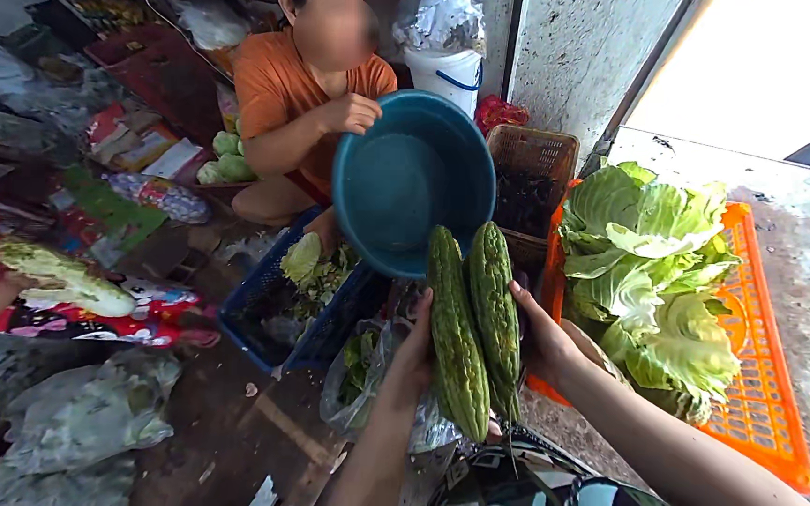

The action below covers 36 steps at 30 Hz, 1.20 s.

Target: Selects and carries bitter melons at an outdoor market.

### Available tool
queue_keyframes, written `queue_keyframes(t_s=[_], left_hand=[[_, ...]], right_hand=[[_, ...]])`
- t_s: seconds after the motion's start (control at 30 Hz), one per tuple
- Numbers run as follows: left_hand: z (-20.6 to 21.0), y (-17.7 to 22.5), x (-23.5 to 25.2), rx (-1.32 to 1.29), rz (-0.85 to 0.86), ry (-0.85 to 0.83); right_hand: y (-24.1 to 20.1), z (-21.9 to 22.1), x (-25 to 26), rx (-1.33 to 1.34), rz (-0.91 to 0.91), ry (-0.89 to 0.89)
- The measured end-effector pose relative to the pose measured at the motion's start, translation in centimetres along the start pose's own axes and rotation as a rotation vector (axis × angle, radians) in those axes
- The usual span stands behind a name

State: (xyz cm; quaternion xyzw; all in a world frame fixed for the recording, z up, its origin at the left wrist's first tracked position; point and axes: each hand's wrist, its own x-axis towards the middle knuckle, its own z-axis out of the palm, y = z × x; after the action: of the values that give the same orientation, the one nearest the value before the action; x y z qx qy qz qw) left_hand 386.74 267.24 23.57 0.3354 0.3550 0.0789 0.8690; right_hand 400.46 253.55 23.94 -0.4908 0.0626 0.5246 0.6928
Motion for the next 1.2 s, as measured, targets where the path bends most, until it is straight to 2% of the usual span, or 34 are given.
queue_keyframes(t_s=[0.1, 0.23, 0.37, 0.4, 0.47, 0.5, 0.53, 0.57, 0.63, 0.73, 0.8, 0.87, 0.93, 1.07, 1.13, 1.2], left_hand=[[1.5, 1.2, 0.7, 0.016, -0.042, 0.020], [4.8, 5.6, 4.2, 0.247, -0.030, -0.049], [9.6, 12.7, 10.8, 0.466, 0.101, -0.295], [10.7, 14.2, 12.3, 0.485, 0.152, -0.277], [11.3, 16.5, 15.1, 0.364, 0.235, -0.067], [10.9, 17.0, 16.4, 0.274, 0.274, 0.056], [10.0, 17.1, 17.0, 0.232, 0.318, 0.142], [8.9, 16.6, 17.1, 0.227, 0.350, 0.178], [5.6, 13.3, 15.4, 0.273, 0.353, 0.134], [-1.2, 3.8, 9.9, 0.337, 0.254, 0.019], [-5.9, -3.8, 4.5, 0.374, 0.148, 0.061], [-10.6, -11.5, -0.8, 0.465, 0.037, 0.197], [-15.4, -18.5, -6.1, 0.587, -0.084, 0.291], [-23.8, -30.2, -17.1, 0.640, -0.434, 0.425], [-26.7, -35.4, -22.3, 0.567, -0.672, 0.528], [-27.7, -39.1, -27.8, 0.474, -0.814, 0.602]], right_hand=[[-1.3, 0.0, 0.1, 0.018, -0.032, 0.025], [-6.0, 0.7, 1.0, -0.020, -0.214, -0.051], [-14.1, 1.5, 5.6, -0.090, -0.472, -0.104], [-16.2, 1.6, 7.3, -0.113, -0.511, -0.048], [-19.7, 1.3, 10.2, -0.188, -0.566, 0.178], [-20.7, 1.2, 10.7, -0.216, -0.598, 0.347], [-21.3, 1.2, 10.5, -0.253, -0.655, 0.434], [-21.3, 1.0, 9.5, -0.308, -0.716, 0.441], [-19.5, -0.7, 6.8, -0.484, -0.790, 0.324], [-14.1, -4.4, 3.9, -0.732, -0.800, 0.207], [-10.2, -5.6, 2.5, -0.810, -0.767, 0.156], [-7.1, -5.5, 0.9, -0.875, -0.763, 0.110], [-5.2, -4.4, -0.2, -0.947, -0.789, -0.014], [-2.6, 0.3, 0.4, -1.222, -0.780, -0.461], [-0.4, 2.9, 1.0, -1.353, -0.757, -0.641], [2.7, 5.1, 0.9, -1.443, -0.732, -0.827]])
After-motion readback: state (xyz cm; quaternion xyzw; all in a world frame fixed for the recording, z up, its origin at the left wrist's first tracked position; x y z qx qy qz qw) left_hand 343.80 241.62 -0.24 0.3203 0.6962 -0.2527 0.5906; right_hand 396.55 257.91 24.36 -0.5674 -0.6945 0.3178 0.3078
